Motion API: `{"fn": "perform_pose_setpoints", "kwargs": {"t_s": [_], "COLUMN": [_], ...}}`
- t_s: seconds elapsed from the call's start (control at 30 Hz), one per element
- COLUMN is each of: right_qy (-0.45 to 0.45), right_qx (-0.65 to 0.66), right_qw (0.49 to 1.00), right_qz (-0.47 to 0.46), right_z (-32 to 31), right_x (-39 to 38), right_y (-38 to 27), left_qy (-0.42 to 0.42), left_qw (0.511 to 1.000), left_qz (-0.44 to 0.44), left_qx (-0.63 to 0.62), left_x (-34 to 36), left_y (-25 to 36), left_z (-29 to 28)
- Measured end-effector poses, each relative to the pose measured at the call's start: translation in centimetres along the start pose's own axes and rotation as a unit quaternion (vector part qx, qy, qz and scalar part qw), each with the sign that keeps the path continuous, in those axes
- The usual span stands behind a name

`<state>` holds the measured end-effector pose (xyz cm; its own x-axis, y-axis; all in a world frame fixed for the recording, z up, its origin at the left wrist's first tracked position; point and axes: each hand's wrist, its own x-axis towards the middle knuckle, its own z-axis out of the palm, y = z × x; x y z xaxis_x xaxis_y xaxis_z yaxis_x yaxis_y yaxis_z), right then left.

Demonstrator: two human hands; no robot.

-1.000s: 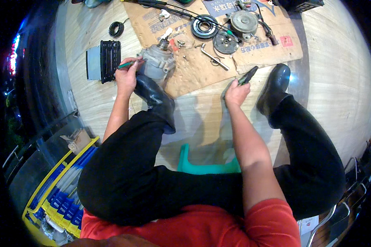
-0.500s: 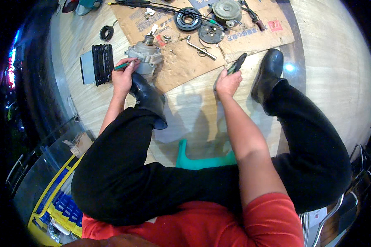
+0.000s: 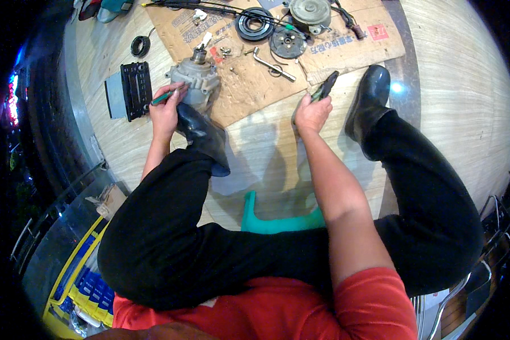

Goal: The person uses pliers and a screwdriver to disassemble or repair an automotive alternator while sitting on a small stool. The person handles the alternator and rotates it to access different sections with the tools.

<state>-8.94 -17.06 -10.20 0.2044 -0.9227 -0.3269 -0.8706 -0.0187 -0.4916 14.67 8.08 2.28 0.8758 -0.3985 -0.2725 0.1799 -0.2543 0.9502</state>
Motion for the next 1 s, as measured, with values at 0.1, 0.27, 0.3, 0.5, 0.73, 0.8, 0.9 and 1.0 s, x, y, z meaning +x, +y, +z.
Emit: {"fn": "perform_pose_setpoints", "kwargs": {"t_s": [0.1,0.27,0.3,0.5,0.73,0.8,0.9,1.0], "right_qy": [0.006,0.007,0.005,-0.008,-0.001,-0.001,-0.006,0.002], "right_qx": [0.005,-0.004,-0.007,-0.008,-0.01,-0.003,-0.005,-0.005], "right_qw": [1.0,1.0,1.0,1.0,1.0,1.0,1.0,1.0], "right_qz": [-0.008,-0.01,-0.009,-0.006,-0.029,-0.024,-0.015,-0.019], "right_z": [0.5,0.6,0.6,0.0,0.4,0.4,0.3,0.3], "right_x": [-0.1,0.0,0.0,-0.2,0.1,0.1,0.0,0.0], "right_y": [0.2,0.5,0.5,-0.3,0.6,0.5,0.1,0.0], "left_qy": [0.011,0.032,0.03,0.02,0.023,0.024,0.03,0.03], "left_qw": [1.0,0.999,0.999,1.0,0.999,0.999,0.999,0.999], "left_qz": [-0.005,-0.012,-0.009,0.012,0.008,0.007,0.002,-0.002], "left_qx": [-0.019,-0.027,-0.03,-0.015,-0.037,-0.03,-0.025,-0.025], "left_x": [-0.2,-0.7,-0.7,-0.7,-0.6,-0.7,-0.7,-0.7], "left_y": [-0.4,-0.7,-0.4,-0.5,-0.1,0.0,0.1,0.5], "left_z": [-0.3,-0.3,-0.1,-0.3,0.1,0.2,0.3,0.4]}}
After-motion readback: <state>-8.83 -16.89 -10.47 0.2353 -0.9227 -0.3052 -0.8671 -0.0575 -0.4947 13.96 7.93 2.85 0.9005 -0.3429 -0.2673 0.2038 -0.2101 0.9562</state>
